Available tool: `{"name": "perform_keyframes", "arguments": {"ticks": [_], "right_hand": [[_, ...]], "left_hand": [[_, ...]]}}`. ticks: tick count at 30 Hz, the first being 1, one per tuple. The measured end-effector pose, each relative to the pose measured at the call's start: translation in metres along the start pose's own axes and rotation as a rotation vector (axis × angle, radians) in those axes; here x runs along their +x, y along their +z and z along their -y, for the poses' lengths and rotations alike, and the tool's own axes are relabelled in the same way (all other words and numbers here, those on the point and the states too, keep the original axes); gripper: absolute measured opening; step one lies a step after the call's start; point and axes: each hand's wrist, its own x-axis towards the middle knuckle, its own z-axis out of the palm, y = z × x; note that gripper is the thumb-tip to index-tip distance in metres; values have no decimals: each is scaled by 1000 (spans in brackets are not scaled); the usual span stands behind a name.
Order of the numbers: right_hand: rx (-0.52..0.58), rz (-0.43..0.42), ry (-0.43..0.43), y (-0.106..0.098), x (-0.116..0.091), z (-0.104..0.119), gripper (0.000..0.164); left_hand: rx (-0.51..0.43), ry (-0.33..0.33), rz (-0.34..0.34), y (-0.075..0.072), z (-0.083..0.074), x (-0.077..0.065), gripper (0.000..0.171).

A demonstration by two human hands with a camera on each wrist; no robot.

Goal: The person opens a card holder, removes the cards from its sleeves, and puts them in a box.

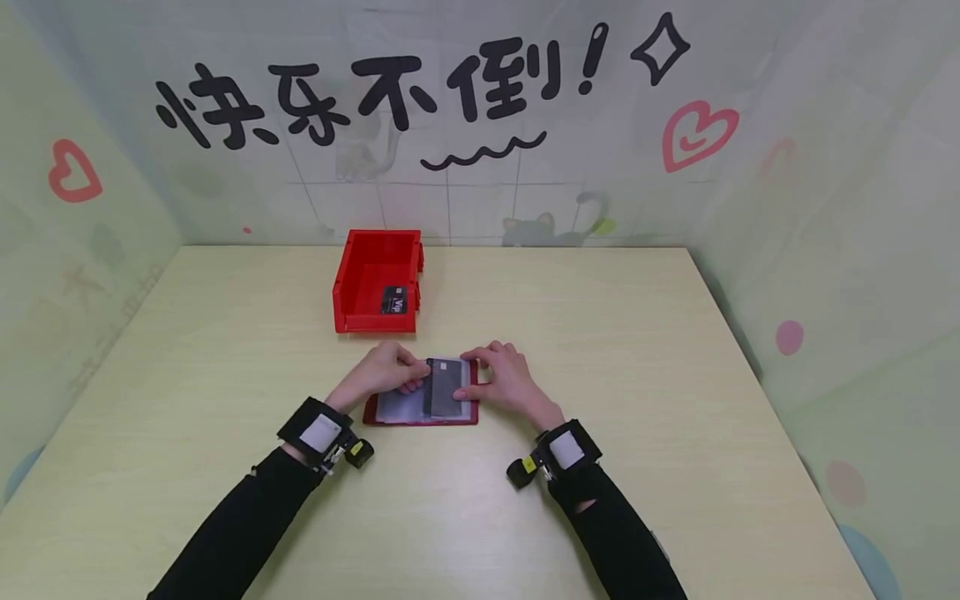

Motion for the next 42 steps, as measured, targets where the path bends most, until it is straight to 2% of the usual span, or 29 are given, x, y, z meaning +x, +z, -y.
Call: {"name": "perform_keyframes", "arguments": {"ticks": [11, 18, 26, 32, 42], "right_hand": [[0, 1, 1, 1, 0, 1, 61], [7, 11, 12, 1, 0, 1, 61], [1, -6, 12, 2, 0, 0, 61], [8, -7, 10, 2, 0, 0, 61], [6, -17, 0, 3, 1, -1, 62]], "left_hand": [[-40, -13, -36, 5, 0, -3, 31], [-37, -22, -14, 1, 4, -4, 29], [-168, -113, 23, -4, 8, -4, 37], [-208, -88, -9, -3, 15, -8, 38], [-149, -48, -90, -8, 23, -13, 34]]}}
